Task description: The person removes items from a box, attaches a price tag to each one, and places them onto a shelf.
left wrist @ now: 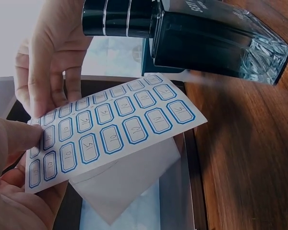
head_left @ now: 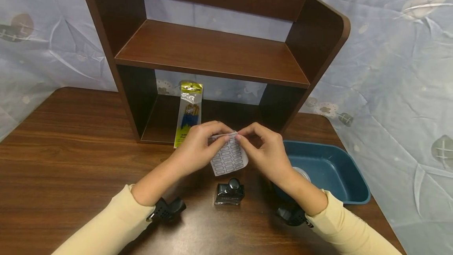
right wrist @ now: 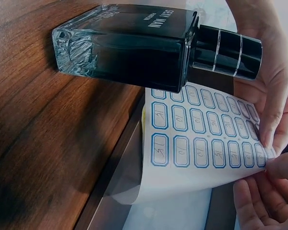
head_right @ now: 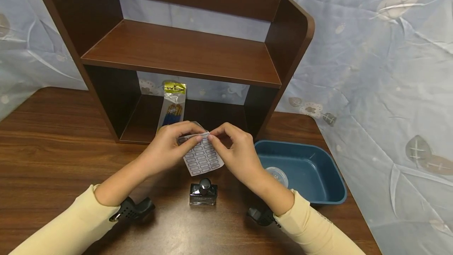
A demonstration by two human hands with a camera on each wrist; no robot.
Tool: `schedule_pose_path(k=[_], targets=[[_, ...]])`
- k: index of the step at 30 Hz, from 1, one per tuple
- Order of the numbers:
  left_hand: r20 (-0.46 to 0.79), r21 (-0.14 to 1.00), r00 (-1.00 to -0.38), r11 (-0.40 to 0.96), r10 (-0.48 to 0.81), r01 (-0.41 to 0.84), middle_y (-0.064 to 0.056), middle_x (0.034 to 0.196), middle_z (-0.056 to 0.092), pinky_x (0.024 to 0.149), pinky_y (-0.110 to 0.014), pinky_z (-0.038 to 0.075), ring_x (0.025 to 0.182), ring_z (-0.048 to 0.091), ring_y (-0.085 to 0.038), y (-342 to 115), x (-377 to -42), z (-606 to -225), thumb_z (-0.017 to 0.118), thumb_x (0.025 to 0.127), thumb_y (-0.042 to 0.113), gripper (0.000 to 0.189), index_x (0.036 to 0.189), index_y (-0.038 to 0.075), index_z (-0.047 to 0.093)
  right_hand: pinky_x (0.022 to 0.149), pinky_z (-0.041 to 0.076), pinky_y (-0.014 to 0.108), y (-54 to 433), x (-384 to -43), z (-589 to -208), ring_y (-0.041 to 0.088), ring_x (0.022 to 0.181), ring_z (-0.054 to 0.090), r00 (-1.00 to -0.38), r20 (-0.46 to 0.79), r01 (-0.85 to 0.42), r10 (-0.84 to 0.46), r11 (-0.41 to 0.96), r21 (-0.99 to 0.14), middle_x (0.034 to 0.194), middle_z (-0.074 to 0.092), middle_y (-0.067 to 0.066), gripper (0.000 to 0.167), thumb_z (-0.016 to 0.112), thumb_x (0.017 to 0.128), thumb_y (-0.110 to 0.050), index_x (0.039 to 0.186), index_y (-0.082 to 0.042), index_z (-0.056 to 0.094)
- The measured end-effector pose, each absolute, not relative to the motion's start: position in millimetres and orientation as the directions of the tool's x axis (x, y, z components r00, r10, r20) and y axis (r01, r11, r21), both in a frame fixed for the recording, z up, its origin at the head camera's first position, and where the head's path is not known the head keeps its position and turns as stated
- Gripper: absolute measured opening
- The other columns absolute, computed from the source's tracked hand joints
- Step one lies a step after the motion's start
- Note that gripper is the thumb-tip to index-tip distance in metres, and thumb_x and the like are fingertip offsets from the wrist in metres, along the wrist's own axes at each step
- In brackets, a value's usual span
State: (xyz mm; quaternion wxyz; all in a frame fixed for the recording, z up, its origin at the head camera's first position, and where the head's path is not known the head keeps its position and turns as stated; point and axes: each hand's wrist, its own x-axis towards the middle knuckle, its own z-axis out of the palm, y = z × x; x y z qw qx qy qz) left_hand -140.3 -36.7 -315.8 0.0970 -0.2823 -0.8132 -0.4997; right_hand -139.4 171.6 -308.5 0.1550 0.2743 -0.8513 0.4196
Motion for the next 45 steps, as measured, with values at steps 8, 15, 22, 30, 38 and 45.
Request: schedule_pose_path(k=[8, 15, 22, 30, 38, 45], targets=[[0.432, 0.763, -0.825, 0.339, 0.365, 0.550, -0.011, 0.112, 0.077, 0.085, -0.030, 0.064, 0.099, 0.073, -0.020, -34.2, -139.7, -314.6, 0.067, 0.100, 0.004, 0.014, 0.111, 0.002, 0.076, 0.073, 0.061, 0.028, 171.6, -137.8, -308.8, 0.014, 0.087, 0.071, -0.768, 0.541, -0.635, -0.343, 0.520, -0.571, 0.100, 0.078, 0.006, 0.005, 0.076, 0.095, -0.007, 0.099, -0.005, 0.073], [0.436, 0.761, -0.824, 0.341, 0.361, 0.552, -0.011, 0.112, 0.077, 0.087, -0.032, 0.064, 0.100, 0.074, -0.021, -34.0, -138.6, -314.0, 0.067, 0.100, 0.004, 0.014, 0.111, 0.002, 0.075, 0.073, 0.062, 0.031, 170.7, -137.0, -309.4, 0.013, 0.085, 0.070, -0.745, 0.569, -0.656, -0.349, 0.540, -0.528, 0.097, 0.077, 0.006, 0.005, 0.077, 0.094, -0.006, 0.097, -0.005, 0.074], [0.428, 0.751, -0.832, 0.373, 0.354, 0.545, -0.011, 0.109, 0.076, 0.083, -0.033, 0.064, 0.095, 0.073, -0.020, -33.8, -137.7, -313.6, 0.067, 0.101, 0.006, 0.014, 0.111, 0.002, 0.075, 0.067, 0.062, 0.030, 172.8, -135.7, -309.1, 0.014, 0.084, 0.069, -0.736, 0.577, -0.663, -0.353, 0.548, -0.510, 0.095, 0.076, 0.006, 0.004, 0.076, 0.095, -0.006, 0.099, -0.005, 0.076], [0.424, 0.752, -0.833, 0.374, 0.356, 0.543, -0.012, 0.110, 0.076, 0.083, -0.032, 0.064, 0.095, 0.074, -0.020, -33.0, -138.0, -315.0, 0.066, 0.101, 0.005, 0.013, 0.110, 0.001, 0.075, 0.069, 0.064, 0.030, 173.2, -134.2, -309.3, 0.015, 0.084, 0.072, -0.738, 0.569, -0.662, -0.362, 0.553, -0.506, 0.096, 0.077, 0.006, 0.004, 0.075, 0.096, -0.006, 0.100, -0.005, 0.076], [0.422, 0.740, -0.836, 0.400, 0.350, 0.541, -0.011, 0.107, 0.075, 0.081, -0.032, 0.064, 0.093, 0.073, -0.019, -33.6, -138.4, -315.2, 0.066, 0.102, 0.007, 0.013, 0.110, 0.003, 0.075, 0.067, 0.060, 0.022, 172.4, -135.1, -309.7, 0.012, 0.081, 0.067, -0.729, 0.590, -0.663, -0.346, 0.568, -0.487, 0.094, 0.076, 0.004, 0.005, 0.077, 0.094, -0.006, 0.099, -0.006, 0.078], [0.420, 0.745, -0.838, 0.396, 0.348, 0.537, -0.011, 0.106, 0.075, 0.082, -0.033, 0.064, 0.093, 0.073, -0.019, -34.5, -139.3, -316.0, 0.066, 0.102, 0.007, 0.013, 0.110, 0.002, 0.075, 0.066, 0.059, 0.023, 171.8, -135.4, -309.8, 0.012, 0.079, 0.066, -0.736, 0.584, -0.658, -0.343, 0.566, -0.497, 0.094, 0.077, 0.005, 0.006, 0.077, 0.094, -0.006, 0.100, -0.005, 0.077]])
